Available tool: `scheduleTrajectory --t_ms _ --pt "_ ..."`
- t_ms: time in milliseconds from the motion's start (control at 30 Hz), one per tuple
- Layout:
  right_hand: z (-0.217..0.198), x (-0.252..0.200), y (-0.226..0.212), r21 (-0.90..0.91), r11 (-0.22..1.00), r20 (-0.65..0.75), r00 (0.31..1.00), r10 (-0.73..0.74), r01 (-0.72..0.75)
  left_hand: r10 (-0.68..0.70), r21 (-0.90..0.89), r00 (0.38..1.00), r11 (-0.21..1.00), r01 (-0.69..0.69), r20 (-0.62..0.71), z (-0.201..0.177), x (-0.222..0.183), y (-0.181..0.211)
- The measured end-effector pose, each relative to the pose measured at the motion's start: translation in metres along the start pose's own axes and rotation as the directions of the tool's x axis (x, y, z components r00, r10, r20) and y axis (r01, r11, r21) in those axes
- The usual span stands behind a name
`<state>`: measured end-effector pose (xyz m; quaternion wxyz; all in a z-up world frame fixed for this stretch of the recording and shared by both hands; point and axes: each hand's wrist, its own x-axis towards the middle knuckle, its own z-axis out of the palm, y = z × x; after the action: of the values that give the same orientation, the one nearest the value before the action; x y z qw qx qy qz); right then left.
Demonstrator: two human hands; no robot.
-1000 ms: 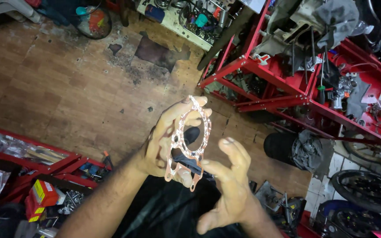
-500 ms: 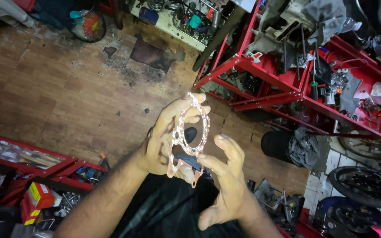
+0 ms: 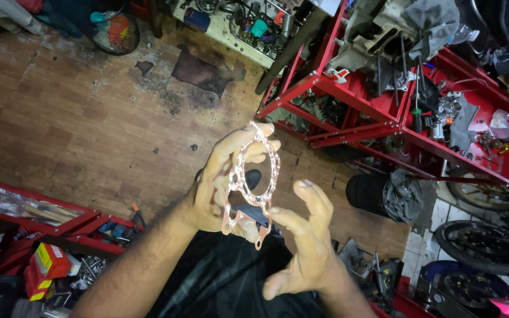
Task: Inspecting a motorcycle engine gasket and applying sealant to its surface
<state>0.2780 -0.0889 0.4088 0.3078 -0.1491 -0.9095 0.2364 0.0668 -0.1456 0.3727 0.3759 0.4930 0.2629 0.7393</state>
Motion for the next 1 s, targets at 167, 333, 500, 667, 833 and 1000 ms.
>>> scheduleTrajectory --t_ms 167,333,500,667,833,1000 --pt "-0.003 -0.003 0.003 -0.01 1.0 0.008 1.0 0.026 -0.026 0.001 -0.035 1.0 0.999 -0.001 -0.004 -0.001 0.0 0.002" --pt "0.0 0.007 0.001 0.0 0.999 0.042 0.999 0.033 -0.033 0.018 -0.024 1.0 1.0 -0.018 -0.007 -0.002 -0.001 0.002" --pt "0.0 0.012 0.0 0.02 0.999 0.037 0.998 0.047 -0.048 0.017 -0.064 1.0 0.998 -0.017 -0.001 -0.003 -0.004 0.004" --pt "-0.001 0.017 -0.002 0.0 1.0 0.066 0.998 0.023 -0.023 0.02 -0.05 1.0 0.998 -0.021 -0.02 -0.005 -0.005 0.006" --pt "-0.002 0.017 -0.008 0.002 1.0 0.044 0.999 0.016 -0.016 0.036 -0.005 0.999 0.999 -0.036 -0.012 -0.009 -0.003 0.009" --pt "-0.002 0.016 -0.009 0.017 1.0 0.055 0.998 -0.004 0.003 -0.018 0.033 0.999 0.999 0.02 -0.049 -0.007 -0.002 0.018"
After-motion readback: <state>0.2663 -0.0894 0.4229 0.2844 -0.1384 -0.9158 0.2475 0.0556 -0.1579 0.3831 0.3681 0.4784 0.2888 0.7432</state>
